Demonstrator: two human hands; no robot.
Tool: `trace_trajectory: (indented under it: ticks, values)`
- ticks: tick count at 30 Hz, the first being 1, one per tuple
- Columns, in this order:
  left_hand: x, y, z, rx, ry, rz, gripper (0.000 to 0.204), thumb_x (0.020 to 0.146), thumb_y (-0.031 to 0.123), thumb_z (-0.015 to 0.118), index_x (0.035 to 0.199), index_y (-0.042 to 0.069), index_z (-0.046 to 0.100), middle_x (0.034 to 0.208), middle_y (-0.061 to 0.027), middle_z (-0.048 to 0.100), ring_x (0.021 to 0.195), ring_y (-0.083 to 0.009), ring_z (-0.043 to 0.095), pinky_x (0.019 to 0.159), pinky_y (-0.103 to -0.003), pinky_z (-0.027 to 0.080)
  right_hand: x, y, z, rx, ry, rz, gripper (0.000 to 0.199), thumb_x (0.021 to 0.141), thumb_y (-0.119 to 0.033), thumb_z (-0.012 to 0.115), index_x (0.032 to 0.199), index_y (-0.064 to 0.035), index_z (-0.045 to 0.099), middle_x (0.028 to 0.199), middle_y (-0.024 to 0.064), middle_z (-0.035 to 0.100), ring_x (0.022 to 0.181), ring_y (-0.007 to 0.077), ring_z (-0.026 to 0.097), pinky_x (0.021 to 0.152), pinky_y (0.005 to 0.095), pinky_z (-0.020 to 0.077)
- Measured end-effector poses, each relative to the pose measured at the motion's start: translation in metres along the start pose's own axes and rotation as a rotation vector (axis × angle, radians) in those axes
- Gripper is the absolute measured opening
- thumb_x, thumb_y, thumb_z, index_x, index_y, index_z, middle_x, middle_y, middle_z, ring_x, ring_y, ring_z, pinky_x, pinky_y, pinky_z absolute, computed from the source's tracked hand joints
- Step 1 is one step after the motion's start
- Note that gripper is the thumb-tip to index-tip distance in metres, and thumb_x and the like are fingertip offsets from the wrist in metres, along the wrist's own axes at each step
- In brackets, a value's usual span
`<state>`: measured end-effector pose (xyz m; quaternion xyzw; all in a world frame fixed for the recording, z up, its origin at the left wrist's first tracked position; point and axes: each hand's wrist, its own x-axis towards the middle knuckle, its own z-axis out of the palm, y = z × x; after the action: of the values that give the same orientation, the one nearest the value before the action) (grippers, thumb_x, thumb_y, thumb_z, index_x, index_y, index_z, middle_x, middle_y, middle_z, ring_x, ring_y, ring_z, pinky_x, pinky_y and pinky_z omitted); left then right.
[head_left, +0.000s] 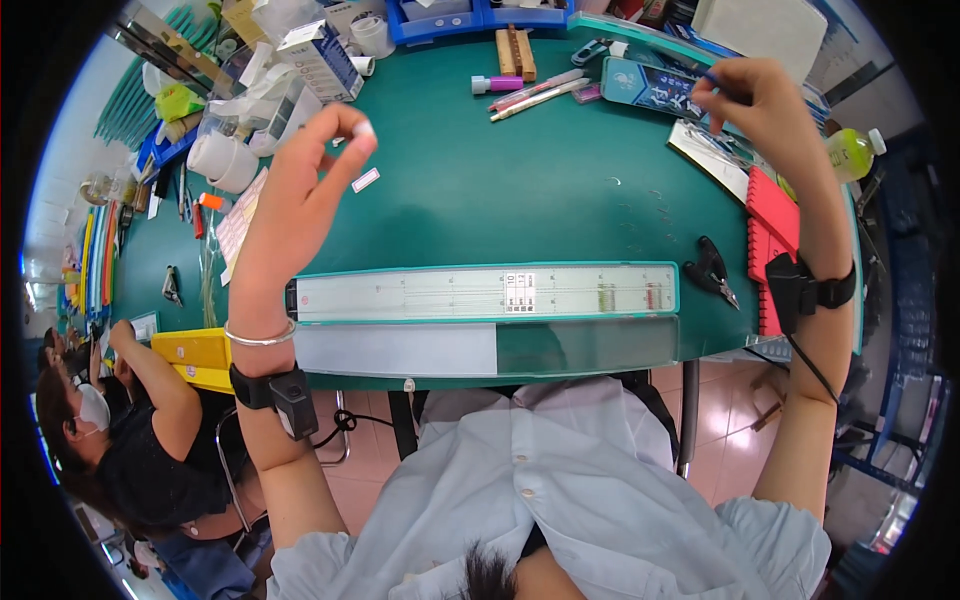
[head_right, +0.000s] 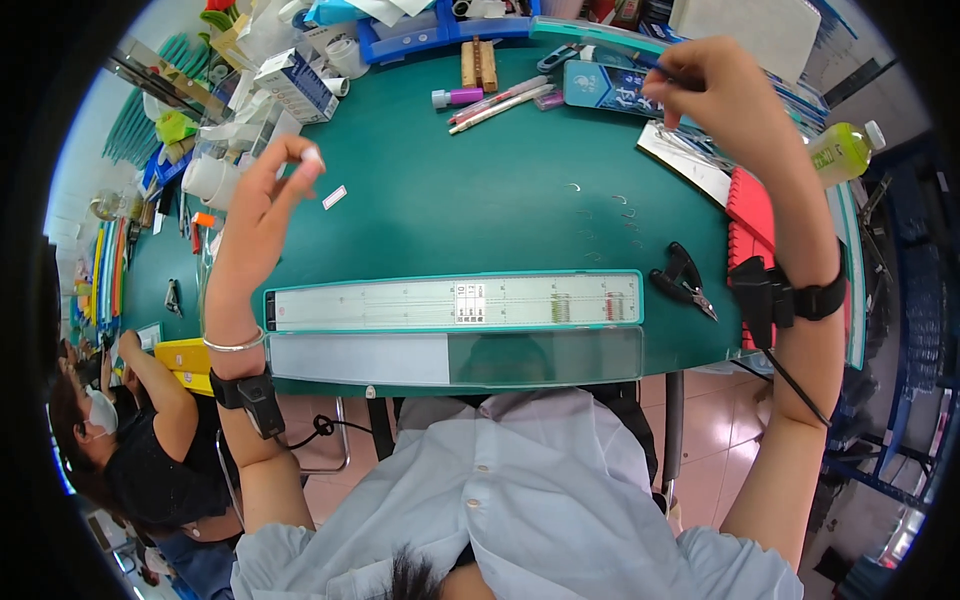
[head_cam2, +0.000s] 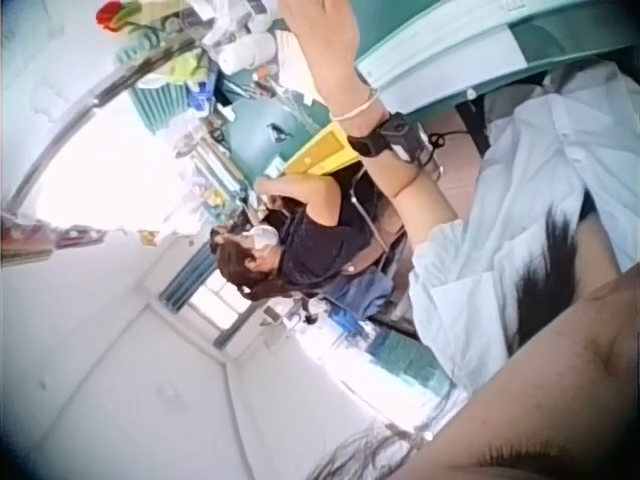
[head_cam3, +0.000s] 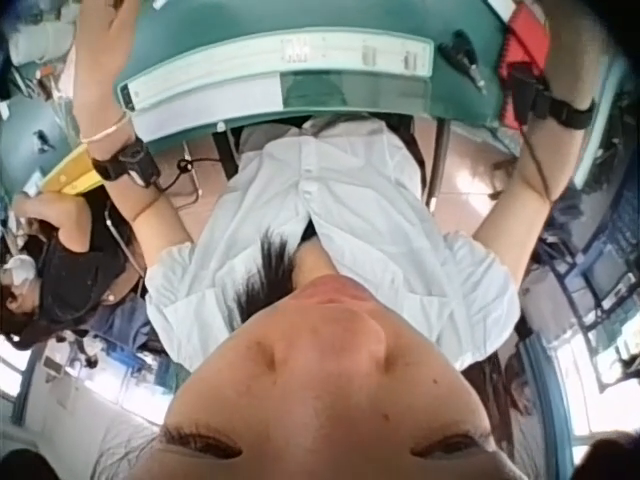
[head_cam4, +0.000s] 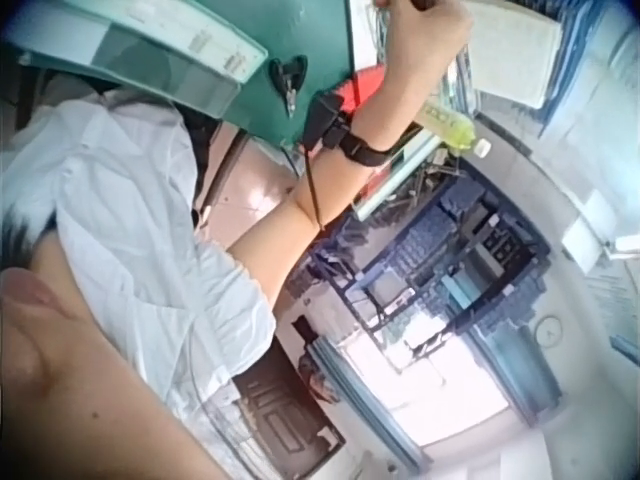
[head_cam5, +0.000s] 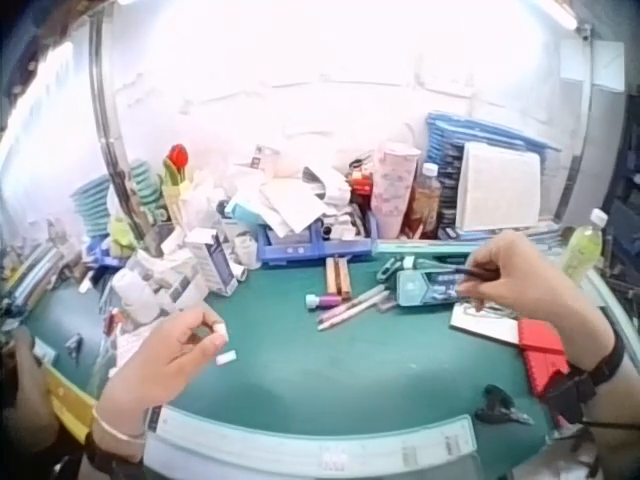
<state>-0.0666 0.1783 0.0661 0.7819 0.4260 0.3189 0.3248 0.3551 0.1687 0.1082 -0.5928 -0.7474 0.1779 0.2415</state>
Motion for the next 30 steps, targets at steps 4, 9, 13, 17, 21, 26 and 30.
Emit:
trace_trajectory:
  ticks: [4,9,13,17,21,26,30]
  values:
    - [-0.014,-0.020,-0.007,0.332,-0.065,-0.043,0.016,0.101,0.019,0.058,0.103,0.003,0.056,0.090,-0.0059,0.057,0.078,-0.0156,0.052,0.071,-0.028,0.042,-0.002,0.001,0.031,-0.034,-0.151,0.076,0.018,0.079,-0.006,0.076,0.076,0.0063,0.062,0.065,0.0103,0.059,0.059,0.0159,0.057,0.060,0.0299,0.0483]
    - [-0.021,-0.040,-0.013,0.514,-0.061,-0.059,0.014,0.098,0.016,0.061,0.099,0.002,0.056,0.088,-0.0103,0.057,0.078,-0.0217,0.051,0.070,-0.032,0.042,0.008,0.012,0.069,-0.128,-0.192,-0.057,0.021,0.079,-0.011,0.077,0.083,0.0062,0.067,0.066,0.0124,0.056,0.061,0.0184,0.055,0.060,0.0327,0.0446]
    - [-0.026,-0.050,-0.022,0.663,-0.084,-0.054,0.013,0.093,0.011,0.065,0.097,0.001,0.058,0.090,-0.0112,0.059,0.083,-0.0266,0.057,0.074,-0.036,0.045,0.015,0.013,0.086,-0.071,-0.239,-0.089,0.019,0.078,-0.013,0.079,0.085,0.0033,0.072,0.065,0.0121,0.056,0.062,0.0218,0.056,0.060,0.0338,0.0439]
    - [-0.024,-0.062,-0.018,0.695,-0.066,-0.035,0.014,0.085,0.004,0.070,0.095,0.001,0.061,0.092,-0.0141,0.062,0.090,-0.0308,0.062,0.079,-0.040,0.048,-0.007,0.003,0.078,0.135,-0.009,-0.086,0.040,0.081,-0.020,0.082,0.116,-0.0057,0.071,0.061,0.0058,0.055,0.059,0.0152,0.054,0.059,0.0307,0.0427]
    - [-0.046,-0.063,-0.035,0.675,0.119,-0.091,0.049,0.083,0.001,0.075,0.128,0.000,0.057,0.113,-0.0139,0.065,0.102,-0.0256,0.062,0.090,-0.036,0.048,-0.075,-0.012,0.012,0.373,0.304,0.001,0.027,0.101,-0.021,0.061,0.119,-0.0021,0.068,0.068,0.0036,0.062,0.059,0.0085,0.055,0.055,0.0270,0.0427]
    - [-0.097,-0.033,-0.032,0.209,0.591,-0.060,0.031,0.100,0.012,0.062,0.128,0.000,0.060,0.119,-0.0065,0.063,0.101,-0.0150,0.059,0.077,-0.026,0.049,-0.209,0.017,-0.029,0.251,0.885,0.135,0.029,0.107,-0.021,0.050,0.105,-0.0004,0.071,0.076,-0.0015,0.063,0.062,0.0048,0.053,0.055,0.0214,0.0381]
    - [-0.116,0.013,0.037,0.011,0.295,0.112,0.002,0.092,0.000,0.063,0.094,0.001,0.062,0.089,-0.0103,0.058,0.075,-0.0143,0.054,0.062,-0.027,0.048,-0.297,0.073,-0.031,-0.268,1.066,0.540,0.025,0.104,-0.019,0.055,0.100,-0.0003,0.071,0.084,0.0019,0.067,0.068,0.0077,0.058,0.059,0.0253,0.0435]
